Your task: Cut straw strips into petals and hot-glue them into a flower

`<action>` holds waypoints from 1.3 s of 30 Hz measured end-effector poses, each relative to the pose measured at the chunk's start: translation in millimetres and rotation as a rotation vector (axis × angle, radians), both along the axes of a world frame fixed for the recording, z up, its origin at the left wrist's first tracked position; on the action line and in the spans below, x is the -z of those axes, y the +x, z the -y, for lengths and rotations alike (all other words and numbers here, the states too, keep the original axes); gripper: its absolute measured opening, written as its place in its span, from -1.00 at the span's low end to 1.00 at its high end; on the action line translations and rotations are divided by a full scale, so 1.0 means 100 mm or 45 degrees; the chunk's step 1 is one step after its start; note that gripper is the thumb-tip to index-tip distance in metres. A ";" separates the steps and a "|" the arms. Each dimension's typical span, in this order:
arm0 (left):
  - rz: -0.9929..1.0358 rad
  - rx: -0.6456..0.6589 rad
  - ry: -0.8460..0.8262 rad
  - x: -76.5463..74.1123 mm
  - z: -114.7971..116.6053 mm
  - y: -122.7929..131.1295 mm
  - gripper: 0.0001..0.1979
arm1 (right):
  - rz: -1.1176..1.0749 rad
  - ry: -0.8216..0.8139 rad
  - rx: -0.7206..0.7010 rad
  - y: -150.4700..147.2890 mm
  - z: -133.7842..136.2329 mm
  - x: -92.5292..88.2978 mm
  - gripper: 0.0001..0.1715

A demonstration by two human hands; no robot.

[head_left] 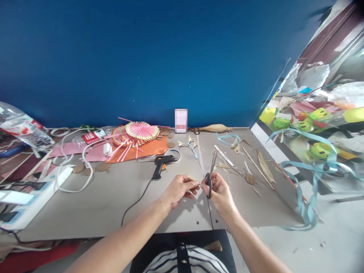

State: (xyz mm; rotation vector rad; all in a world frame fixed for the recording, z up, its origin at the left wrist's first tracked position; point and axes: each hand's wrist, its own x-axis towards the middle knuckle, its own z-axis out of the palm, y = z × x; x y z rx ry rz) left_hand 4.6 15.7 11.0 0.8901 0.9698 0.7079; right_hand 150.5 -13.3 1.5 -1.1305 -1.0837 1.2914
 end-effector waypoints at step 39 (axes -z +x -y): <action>0.218 -0.512 -0.225 -0.04 -0.09 -0.10 -0.88 | 0.207 -0.126 -0.121 -0.18 0.15 0.25 -0.65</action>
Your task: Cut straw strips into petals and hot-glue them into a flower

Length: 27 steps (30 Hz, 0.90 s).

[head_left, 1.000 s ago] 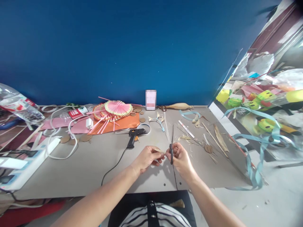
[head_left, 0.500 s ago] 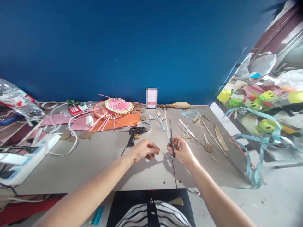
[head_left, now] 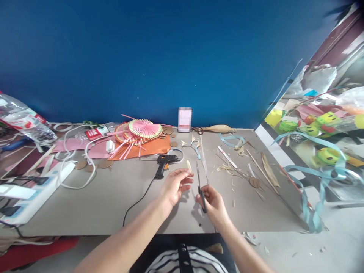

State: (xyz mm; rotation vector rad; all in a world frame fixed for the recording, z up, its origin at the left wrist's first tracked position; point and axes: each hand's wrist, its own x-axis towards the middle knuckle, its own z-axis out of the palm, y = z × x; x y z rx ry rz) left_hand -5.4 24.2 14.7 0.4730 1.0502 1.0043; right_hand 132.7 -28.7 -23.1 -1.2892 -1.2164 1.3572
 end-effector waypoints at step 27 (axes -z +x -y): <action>0.084 -0.081 0.027 -0.04 -0.01 0.04 -0.87 | 0.284 -0.024 0.014 0.04 0.01 -0.03 -0.68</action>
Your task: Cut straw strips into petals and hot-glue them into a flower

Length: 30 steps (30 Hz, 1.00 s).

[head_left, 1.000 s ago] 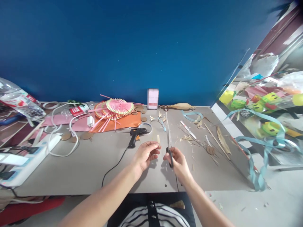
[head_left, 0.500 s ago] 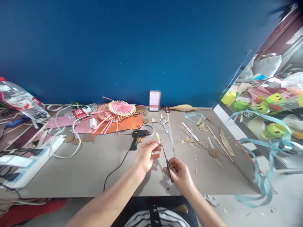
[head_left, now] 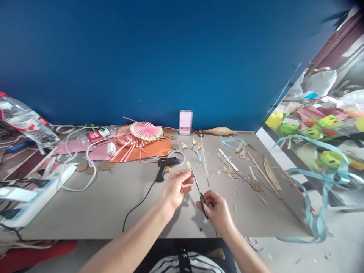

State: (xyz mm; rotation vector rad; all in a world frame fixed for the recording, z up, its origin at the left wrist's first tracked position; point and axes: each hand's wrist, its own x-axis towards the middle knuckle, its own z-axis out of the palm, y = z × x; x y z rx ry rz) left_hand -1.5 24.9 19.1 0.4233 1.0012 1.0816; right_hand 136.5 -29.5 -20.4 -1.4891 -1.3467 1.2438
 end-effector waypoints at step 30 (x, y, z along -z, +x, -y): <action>-0.049 0.064 -0.039 0.22 -0.01 0.00 -0.89 | 1.366 0.171 -0.284 0.76 -0.06 -0.16 -0.93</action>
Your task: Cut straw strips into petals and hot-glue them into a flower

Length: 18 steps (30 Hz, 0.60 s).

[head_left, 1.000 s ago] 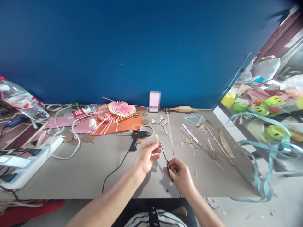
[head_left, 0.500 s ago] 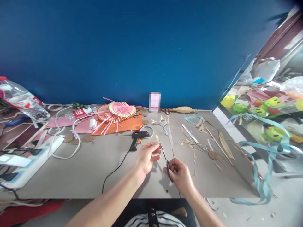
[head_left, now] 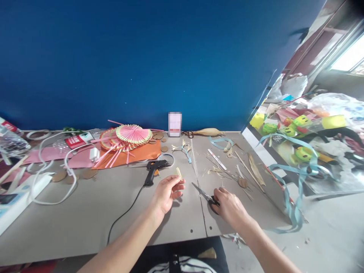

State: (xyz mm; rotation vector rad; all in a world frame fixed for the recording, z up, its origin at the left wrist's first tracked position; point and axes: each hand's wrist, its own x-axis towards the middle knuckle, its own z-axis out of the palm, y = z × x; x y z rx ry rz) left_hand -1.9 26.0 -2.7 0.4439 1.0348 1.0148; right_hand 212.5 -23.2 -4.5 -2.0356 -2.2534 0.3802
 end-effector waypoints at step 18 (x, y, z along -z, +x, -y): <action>-0.105 0.111 0.100 -0.12 -0.09 0.14 -0.89 | -0.013 -0.037 0.375 0.30 -1.39 -0.22 -0.72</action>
